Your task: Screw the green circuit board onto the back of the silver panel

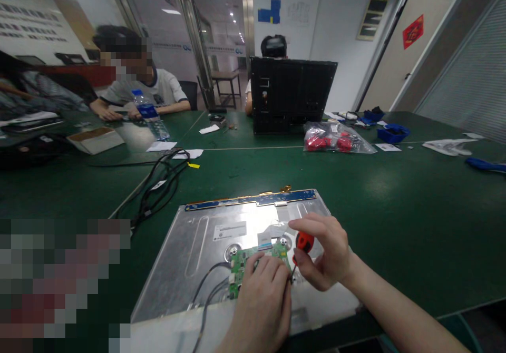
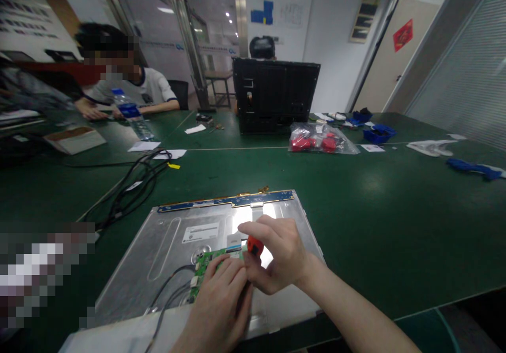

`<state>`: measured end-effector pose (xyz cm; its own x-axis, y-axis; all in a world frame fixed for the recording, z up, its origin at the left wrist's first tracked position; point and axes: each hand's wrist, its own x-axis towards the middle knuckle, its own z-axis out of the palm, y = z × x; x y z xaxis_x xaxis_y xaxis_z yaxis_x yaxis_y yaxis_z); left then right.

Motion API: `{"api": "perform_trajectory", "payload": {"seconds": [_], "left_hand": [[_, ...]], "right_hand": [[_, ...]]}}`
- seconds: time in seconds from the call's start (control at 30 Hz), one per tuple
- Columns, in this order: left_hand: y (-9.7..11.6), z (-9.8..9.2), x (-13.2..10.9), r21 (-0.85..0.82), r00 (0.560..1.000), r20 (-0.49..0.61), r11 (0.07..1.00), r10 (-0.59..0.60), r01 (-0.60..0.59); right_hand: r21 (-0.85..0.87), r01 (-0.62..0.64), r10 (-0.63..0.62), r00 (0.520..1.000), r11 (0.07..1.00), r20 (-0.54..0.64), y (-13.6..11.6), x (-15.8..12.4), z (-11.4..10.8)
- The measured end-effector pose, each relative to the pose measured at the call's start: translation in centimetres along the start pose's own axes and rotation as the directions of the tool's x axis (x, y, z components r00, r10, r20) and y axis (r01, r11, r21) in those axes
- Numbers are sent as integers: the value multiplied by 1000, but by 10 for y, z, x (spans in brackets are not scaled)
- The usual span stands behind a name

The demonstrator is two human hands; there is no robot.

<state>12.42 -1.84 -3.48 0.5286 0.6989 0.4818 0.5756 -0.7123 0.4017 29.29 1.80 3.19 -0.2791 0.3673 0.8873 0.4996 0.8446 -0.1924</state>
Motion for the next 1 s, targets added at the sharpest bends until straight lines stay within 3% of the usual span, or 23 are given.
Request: {"api": "perform_trajectory", "payload": {"seconds": [0.47, 1.0], "left_hand": [[0, -1, 1, 1, 1000, -2, 1000, 5, -5], [0, 0, 0, -4, 1000, -12, 1000, -1, 1]], "right_hand": [[103, 2, -8, 999, 995, 51, 3, 0, -2], [8, -6, 6, 1000, 1000, -8, 1, 1, 2]]}}
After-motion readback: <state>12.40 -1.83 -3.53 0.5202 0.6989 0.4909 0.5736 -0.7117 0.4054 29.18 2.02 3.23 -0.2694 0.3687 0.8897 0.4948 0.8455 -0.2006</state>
